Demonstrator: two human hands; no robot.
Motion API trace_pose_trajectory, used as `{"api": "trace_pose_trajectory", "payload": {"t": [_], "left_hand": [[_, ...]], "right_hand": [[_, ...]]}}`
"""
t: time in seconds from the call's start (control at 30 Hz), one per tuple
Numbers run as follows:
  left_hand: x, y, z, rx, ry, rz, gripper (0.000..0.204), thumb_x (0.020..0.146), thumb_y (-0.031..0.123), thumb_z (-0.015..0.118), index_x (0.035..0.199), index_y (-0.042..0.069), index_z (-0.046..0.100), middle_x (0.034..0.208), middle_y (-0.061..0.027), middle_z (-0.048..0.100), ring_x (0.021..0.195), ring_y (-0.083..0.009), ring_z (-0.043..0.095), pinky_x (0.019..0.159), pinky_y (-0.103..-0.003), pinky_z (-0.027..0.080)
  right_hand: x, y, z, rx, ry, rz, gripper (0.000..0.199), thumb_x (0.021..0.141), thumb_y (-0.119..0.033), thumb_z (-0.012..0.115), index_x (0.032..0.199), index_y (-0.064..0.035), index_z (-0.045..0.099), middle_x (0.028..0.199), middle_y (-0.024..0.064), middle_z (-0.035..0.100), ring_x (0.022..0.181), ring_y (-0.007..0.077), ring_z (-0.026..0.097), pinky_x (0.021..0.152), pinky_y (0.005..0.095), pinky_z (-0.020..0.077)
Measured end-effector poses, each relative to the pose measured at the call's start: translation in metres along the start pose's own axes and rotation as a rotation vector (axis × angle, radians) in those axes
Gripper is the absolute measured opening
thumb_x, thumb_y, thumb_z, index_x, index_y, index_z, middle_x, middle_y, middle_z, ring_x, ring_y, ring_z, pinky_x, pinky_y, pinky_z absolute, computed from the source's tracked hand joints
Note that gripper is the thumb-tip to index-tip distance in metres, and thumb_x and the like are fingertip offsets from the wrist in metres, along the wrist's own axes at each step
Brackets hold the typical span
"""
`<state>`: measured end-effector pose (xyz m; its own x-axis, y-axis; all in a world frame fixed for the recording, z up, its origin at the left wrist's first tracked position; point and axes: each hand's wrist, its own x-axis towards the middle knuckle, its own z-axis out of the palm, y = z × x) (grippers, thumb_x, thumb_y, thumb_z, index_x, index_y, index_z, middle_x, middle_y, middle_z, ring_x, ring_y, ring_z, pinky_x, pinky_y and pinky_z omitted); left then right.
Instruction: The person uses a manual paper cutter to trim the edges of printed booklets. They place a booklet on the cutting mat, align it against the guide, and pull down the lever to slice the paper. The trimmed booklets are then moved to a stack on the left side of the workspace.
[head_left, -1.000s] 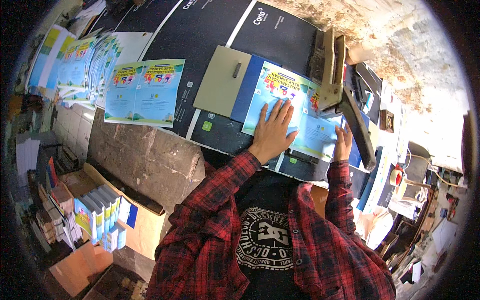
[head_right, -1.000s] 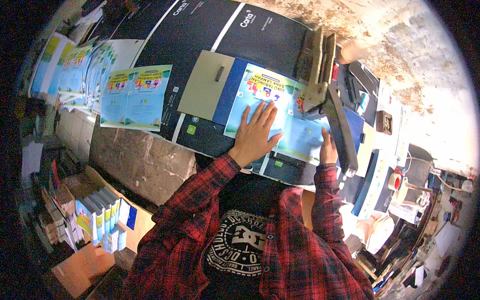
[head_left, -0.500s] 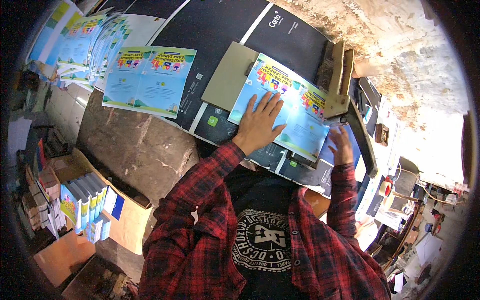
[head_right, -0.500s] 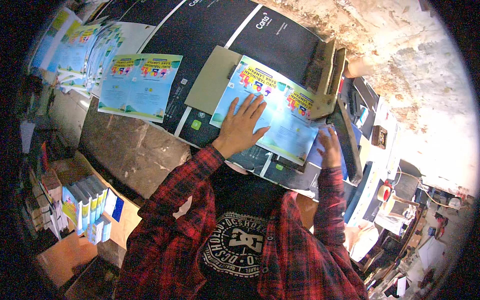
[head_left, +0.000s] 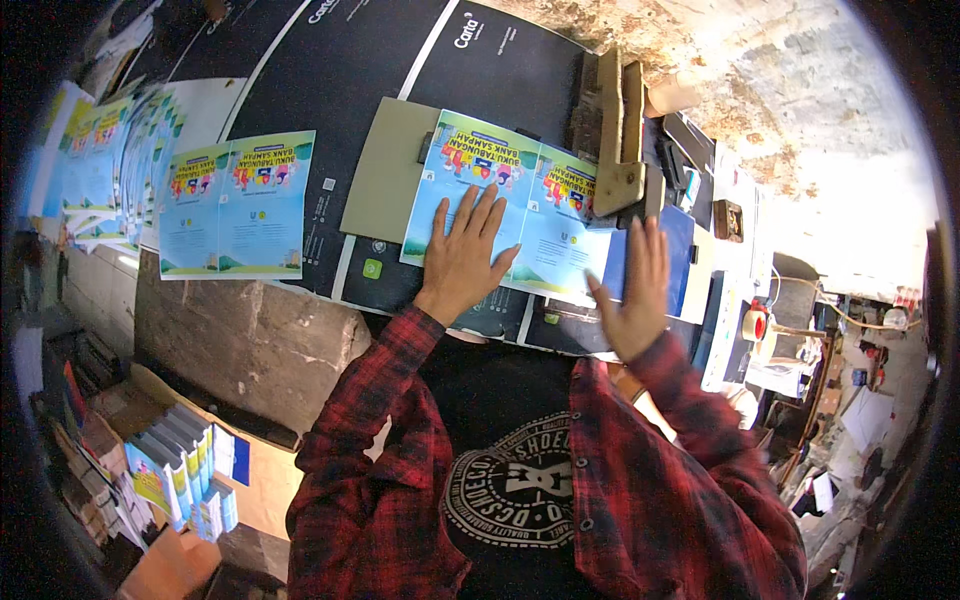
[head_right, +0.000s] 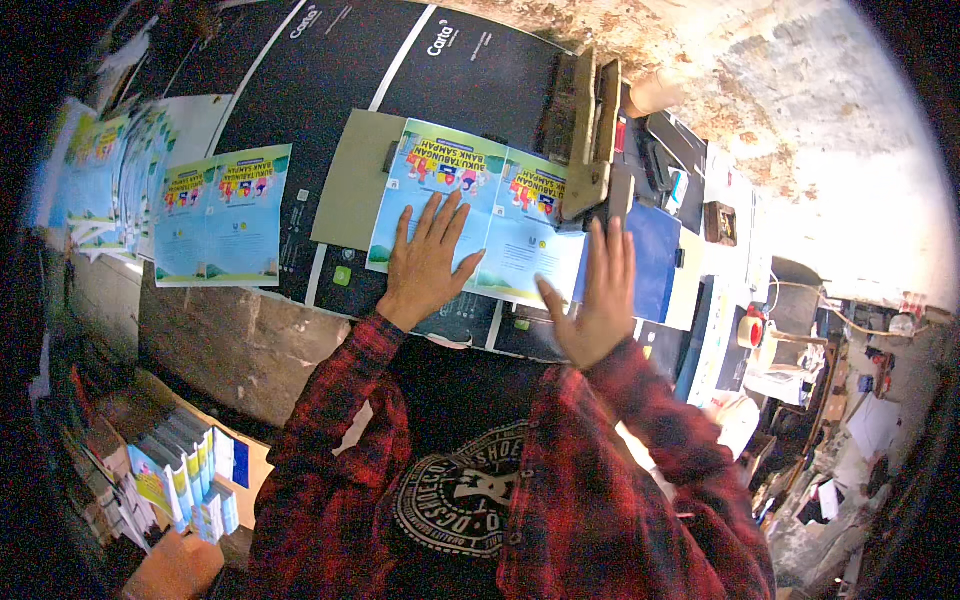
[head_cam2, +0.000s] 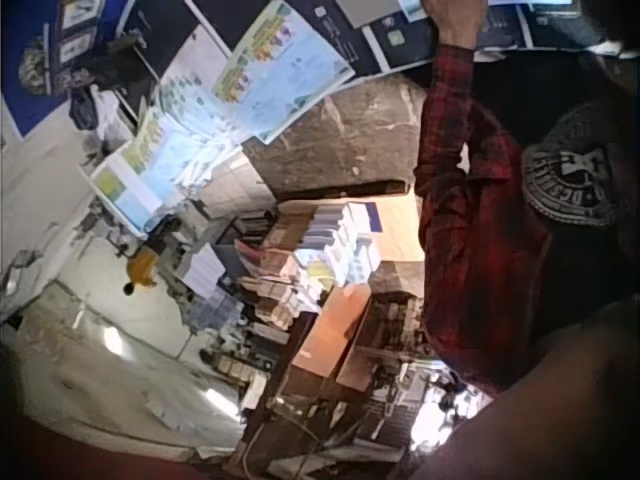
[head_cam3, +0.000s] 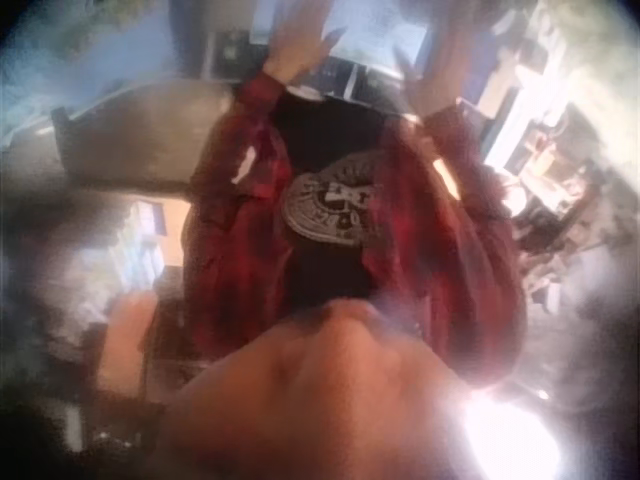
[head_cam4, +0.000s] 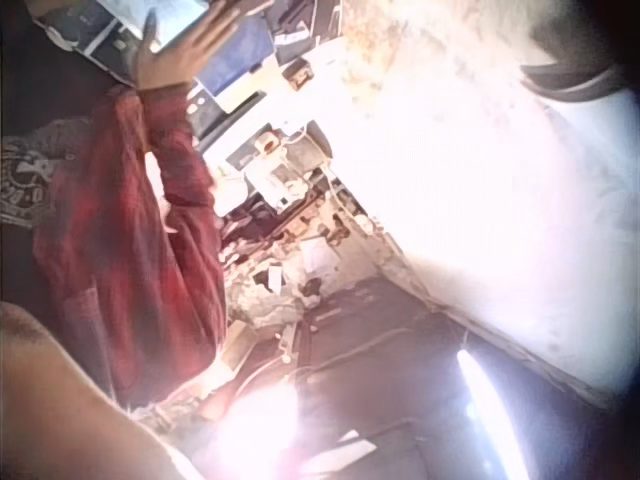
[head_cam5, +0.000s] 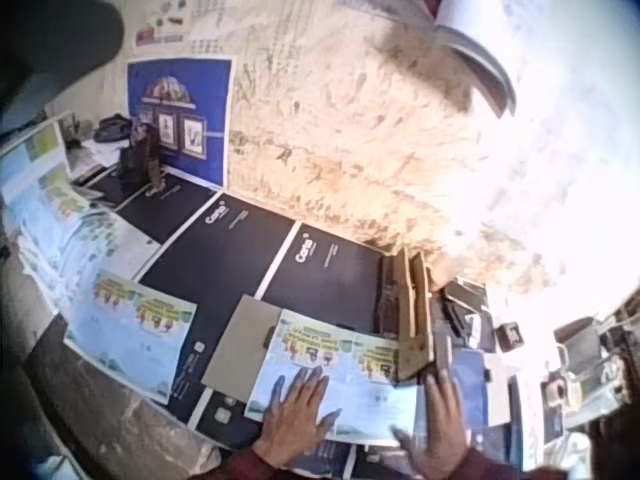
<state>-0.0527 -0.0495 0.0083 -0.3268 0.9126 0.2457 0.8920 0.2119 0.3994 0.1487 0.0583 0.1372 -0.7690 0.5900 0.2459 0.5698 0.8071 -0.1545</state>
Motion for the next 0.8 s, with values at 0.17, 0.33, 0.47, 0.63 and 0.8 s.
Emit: {"api": "trace_pose_trajectory", "payload": {"t": [0.17, 0.33, 0.47, 0.63, 0.8], "left_hand": [[0.001, -0.002, 0.0, -0.035, 0.013, -0.019, 0.066, 0.096, 0.047, 0.053, 0.145, 0.005, 0.044, 0.158, -0.0105, 0.033, 0.147, -0.0294, 0.027, 0.119, -0.054, 0.015], [-0.004, -0.016, -0.007, -0.036, 0.014, -0.114, 0.066, 0.097, 0.046, 0.052, 0.146, 0.003, 0.043, 0.158, -0.0126, 0.033, 0.146, -0.0332, 0.028, 0.118, -0.056, 0.018], [-0.007, -0.052, -0.022, 0.069, 0.076, -0.213, 0.067, 0.098, 0.047, 0.051, 0.146, 0.001, 0.041, 0.157, -0.0156, 0.033, 0.146, -0.0358, 0.028, 0.117, -0.058, 0.02], [0.004, -0.047, -0.027, 0.079, 0.14, -0.401, 0.065, 0.095, 0.045, 0.057, 0.136, -0.004, 0.049, 0.148, -0.0229, 0.04, 0.139, -0.04, 0.035, 0.112, -0.058, 0.027], [0.017, -0.033, -0.05, -0.313, 0.151, -0.587, 0.052, 0.092, 0.043, 0.066, 0.116, -0.004, 0.064, 0.115, -0.0222, 0.065, 0.113, -0.0334, 0.059, 0.095, -0.047, 0.044]], "right_hand": [[-0.015, -0.008, 0.051, 0.026, 0.14, 0.091, 0.089, 0.084, -0.038, 0.073, 0.149, 0.0046, 0.031, 0.155, 0.0344, 0.023, 0.143, 0.0535, 0.021, 0.117, 0.0564, 0.0211], [0.001, -0.014, 0.002, 0.043, 0.023, 0.032, 0.086, 0.081, -0.032, 0.076, 0.149, 0.0, 0.035, 0.154, 0.032, 0.028, 0.142, 0.0483, 0.029, 0.117, 0.0526, 0.0253], [0.047, 0.041, -0.07, 0.967, -0.307, 0.318, 0.061, 0.094, -0.031, 0.063, 0.144, 0.0012, 0.046, 0.143, 0.0232, 0.05, 0.134, 0.0285, 0.048, 0.111, 0.0373, 0.0364], [0.034, 0.151, 0.011, 1.294, -0.141, 0.54, 0.065, 0.102, -0.045, 0.047, 0.148, -0.0004, 0.039, 0.138, 0.0225, 0.055, 0.125, 0.0264, 0.055, 0.105, 0.0376, 0.0422], [-0.071, 0.134, 0.139, 1.011, 0.055, 0.538, 0.067, 0.099, -0.026, 0.061, 0.153, -0.0036, 0.029, 0.144, 0.0204, 0.048, 0.134, 0.0254, 0.047, 0.108, 0.0375, 0.0382]]}}
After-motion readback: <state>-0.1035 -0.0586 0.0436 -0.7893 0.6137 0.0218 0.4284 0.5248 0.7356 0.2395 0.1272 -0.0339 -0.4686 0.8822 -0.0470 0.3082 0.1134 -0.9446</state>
